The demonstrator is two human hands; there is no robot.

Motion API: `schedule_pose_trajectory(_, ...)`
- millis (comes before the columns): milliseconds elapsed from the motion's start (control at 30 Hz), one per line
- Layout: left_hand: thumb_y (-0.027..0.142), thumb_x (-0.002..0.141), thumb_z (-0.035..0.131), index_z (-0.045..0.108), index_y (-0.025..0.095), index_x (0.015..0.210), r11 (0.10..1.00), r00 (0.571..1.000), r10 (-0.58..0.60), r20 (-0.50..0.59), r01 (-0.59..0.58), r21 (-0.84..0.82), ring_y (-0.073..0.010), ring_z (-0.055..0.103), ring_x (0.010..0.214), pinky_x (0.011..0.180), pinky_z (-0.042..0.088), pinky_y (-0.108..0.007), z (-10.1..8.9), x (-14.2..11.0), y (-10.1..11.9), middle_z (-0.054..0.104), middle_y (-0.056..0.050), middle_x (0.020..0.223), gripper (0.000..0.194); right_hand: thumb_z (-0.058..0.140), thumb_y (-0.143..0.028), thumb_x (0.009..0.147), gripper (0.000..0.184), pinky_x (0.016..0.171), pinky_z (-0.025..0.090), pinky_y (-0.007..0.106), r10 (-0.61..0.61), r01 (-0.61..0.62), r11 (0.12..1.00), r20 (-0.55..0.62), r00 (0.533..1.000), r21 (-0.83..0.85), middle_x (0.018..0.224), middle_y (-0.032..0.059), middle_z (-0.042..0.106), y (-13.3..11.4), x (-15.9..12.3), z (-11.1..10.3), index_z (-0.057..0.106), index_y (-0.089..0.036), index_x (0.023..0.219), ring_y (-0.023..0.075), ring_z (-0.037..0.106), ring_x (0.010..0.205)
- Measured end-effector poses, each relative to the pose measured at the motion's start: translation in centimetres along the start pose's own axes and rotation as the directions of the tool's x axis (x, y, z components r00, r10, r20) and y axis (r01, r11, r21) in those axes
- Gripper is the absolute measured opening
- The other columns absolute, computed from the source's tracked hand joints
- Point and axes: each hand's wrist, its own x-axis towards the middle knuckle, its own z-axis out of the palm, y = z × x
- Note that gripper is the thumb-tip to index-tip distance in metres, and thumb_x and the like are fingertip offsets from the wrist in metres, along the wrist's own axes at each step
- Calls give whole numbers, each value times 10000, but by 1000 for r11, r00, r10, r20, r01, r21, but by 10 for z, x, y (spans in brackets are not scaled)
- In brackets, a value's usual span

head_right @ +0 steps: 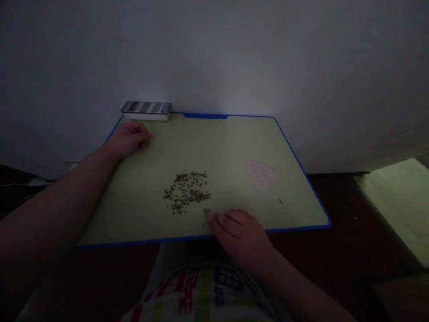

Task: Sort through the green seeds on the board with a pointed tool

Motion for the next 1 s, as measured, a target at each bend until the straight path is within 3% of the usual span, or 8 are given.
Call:
schedule_pose_trajectory(133, 216, 700, 684, 497, 215, 555, 1000, 1000, -6, -8, 6, -25, -78, 387, 408, 458, 282, -255, 1, -2, 4, 498, 28, 440, 237, 459, -74, 1009, 309, 747, 597, 334, -1, 1, 1000, -36, 999, 15, 1014, 85, 813, -8, 3, -1, 747, -119, 1114, 193, 693, 817)
schedule_pose_trajectory(367, 196, 693, 691, 507, 213, 560, 998, 1000, -12, 2, 12, -60, -78, 393, 392, 435, 277, -242, 1, -3, 7, 505, 40, 423, 228, 498, -55, 938, 334, 820, 601, 366, 84, -78, 989, 46, 995, -123, 1081, 116, 801, -10, 5, 8, 748, -112, 1153, 237, 700, 913)
schedule_pose_trajectory(567, 222, 677, 709, 517, 211, 569, 997, 1000, -10, -9, 10, -74, -77, 383, 386, 425, 256, -241, 1, -1, 3, 515, 39, 425, 221, 528, -4, 880, 355, 819, 617, 373, 192, -167, 942, 59, 980, -292, 1040, 147, 804, 25, 1, 9, 760, -59, 1143, 255, 709, 881)
schedule_pose_trajectory(733, 248, 677, 709, 507, 209, 572, 999, 1000, -3, -6, 3, -47, -76, 390, 387, 431, 259, -238, 0, 0, -1, 504, 41, 423, 231, 515, -18, 908, 325, 788, 617, 379, 228, -209, 922, 21, 974, -325, 994, 159, 808, 52, -2, 0, 761, -18, 1120, 253, 711, 823)
schedule_pose_trajectory(1000, 248, 690, 706, 507, 210, 587, 999, 1000, -23, -6, 23, -40, -79, 380, 399, 439, 254, -245, 1, -2, 3, 501, 36, 440, 228, 501, -31, 938, 340, 837, 615, 395, 108, -103, 977, 20, 994, -186, 1069, 114, 808, 22, -3, 5, 740, -59, 1179, 247, 700, 903)
